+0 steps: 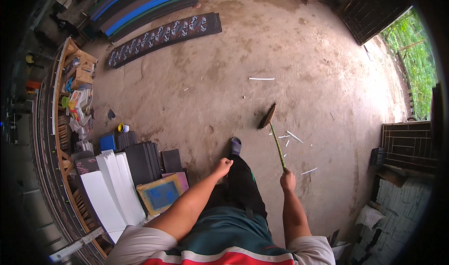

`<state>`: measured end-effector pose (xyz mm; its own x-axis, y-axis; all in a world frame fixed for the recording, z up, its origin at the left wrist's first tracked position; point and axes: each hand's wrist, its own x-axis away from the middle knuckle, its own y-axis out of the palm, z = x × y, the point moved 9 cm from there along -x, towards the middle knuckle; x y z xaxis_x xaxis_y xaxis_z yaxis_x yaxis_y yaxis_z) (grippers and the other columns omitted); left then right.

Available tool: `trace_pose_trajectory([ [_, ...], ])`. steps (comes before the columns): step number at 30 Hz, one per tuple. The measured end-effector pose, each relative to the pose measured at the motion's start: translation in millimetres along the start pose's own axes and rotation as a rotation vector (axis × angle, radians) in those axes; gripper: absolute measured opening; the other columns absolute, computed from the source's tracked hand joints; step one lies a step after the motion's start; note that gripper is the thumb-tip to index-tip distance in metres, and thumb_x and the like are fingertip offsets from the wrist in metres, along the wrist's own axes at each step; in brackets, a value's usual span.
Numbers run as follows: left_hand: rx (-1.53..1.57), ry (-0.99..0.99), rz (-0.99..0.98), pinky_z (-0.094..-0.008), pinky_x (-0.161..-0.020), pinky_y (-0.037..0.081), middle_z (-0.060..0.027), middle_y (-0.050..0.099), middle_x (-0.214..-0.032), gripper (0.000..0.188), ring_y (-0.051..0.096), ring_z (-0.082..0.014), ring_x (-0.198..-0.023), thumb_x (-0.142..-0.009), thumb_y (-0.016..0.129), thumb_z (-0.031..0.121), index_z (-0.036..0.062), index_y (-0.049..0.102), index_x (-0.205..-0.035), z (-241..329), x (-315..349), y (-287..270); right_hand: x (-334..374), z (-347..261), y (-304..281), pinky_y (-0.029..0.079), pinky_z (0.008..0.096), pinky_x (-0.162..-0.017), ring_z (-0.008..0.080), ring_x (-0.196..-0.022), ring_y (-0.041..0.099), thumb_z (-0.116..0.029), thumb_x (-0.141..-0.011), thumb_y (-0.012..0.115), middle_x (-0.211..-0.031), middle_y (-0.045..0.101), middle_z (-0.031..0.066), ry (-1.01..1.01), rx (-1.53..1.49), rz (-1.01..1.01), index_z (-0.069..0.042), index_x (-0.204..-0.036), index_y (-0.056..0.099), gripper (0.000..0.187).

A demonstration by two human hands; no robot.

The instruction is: The person sweeps debris on a concrete floor using a broom, gathering small pieces into a pile. They then use a white sack to collect the swept debris, lifting and moving the sack to a different location.

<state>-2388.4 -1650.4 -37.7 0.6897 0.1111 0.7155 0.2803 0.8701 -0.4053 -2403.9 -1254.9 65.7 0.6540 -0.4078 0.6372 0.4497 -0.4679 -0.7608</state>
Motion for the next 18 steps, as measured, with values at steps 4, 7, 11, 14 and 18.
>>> trace_pose_trajectory([
  [4,0.031,0.029,-0.033,-0.0351,-0.074,0.051,-0.0052,0.069,-0.084,0.038,0.066,-0.0186,-0.078,-0.095,0.060,0.043,0.0054,0.065,-0.097,70,-6,-31,6,-65,8,0.052,0.0519,-0.083,0.0413,-0.097,0.066,-0.018,-0.091,0.050,-0.104,0.068,0.0225,-0.136,-0.101,-0.043,-0.021,-0.129,0.063,0.040],
  [7,0.020,0.013,-0.027,-0.0365,-0.074,0.051,-0.0077,0.070,-0.085,0.038,0.067,-0.0214,-0.079,-0.095,0.060,0.043,0.0053,0.066,-0.096,77,-29,-46,-11,-143,26,0.051,0.0483,-0.090,0.0390,-0.105,0.065,-0.025,-0.093,0.054,-0.112,0.067,0.0216,-0.152,-0.136,-0.140,-0.025,-0.129,0.064,0.037],
  [11,0.002,-0.008,-0.081,-0.0402,-0.078,0.052,-0.0120,0.071,-0.090,0.040,0.069,-0.0286,-0.087,-0.095,0.059,0.044,0.0047,0.067,-0.098,64,-48,-59,-56,-207,60,0.051,0.0480,-0.093,0.0393,-0.108,0.064,-0.026,-0.092,0.054,-0.113,0.068,0.0191,-0.136,-0.148,-0.160,-0.023,-0.126,0.066,0.036],
  [14,0.029,-0.074,-0.109,-0.0422,-0.081,0.052,-0.0146,0.071,-0.094,0.043,0.068,-0.0325,-0.092,-0.094,0.059,0.046,0.0042,0.067,-0.100,49,-62,-65,-60,-211,54,0.051,0.0477,-0.094,0.0386,-0.109,0.064,-0.025,-0.091,0.053,-0.113,0.069,0.0187,-0.011,-0.163,-0.173,-0.023,-0.125,0.067,0.036],
  [18,-0.062,0.002,-0.118,-0.0312,-0.061,0.050,-0.0051,0.067,-0.081,0.038,0.062,-0.0143,-0.065,-0.097,0.058,0.040,0.0034,0.065,-0.104,43,-88,-67,-41,-160,34,0.052,0.0493,-0.090,0.0394,-0.106,0.065,-0.023,-0.093,0.053,-0.112,0.069,0.0196,0.083,-0.165,-0.082,-0.022,-0.127,0.065,0.037],
])
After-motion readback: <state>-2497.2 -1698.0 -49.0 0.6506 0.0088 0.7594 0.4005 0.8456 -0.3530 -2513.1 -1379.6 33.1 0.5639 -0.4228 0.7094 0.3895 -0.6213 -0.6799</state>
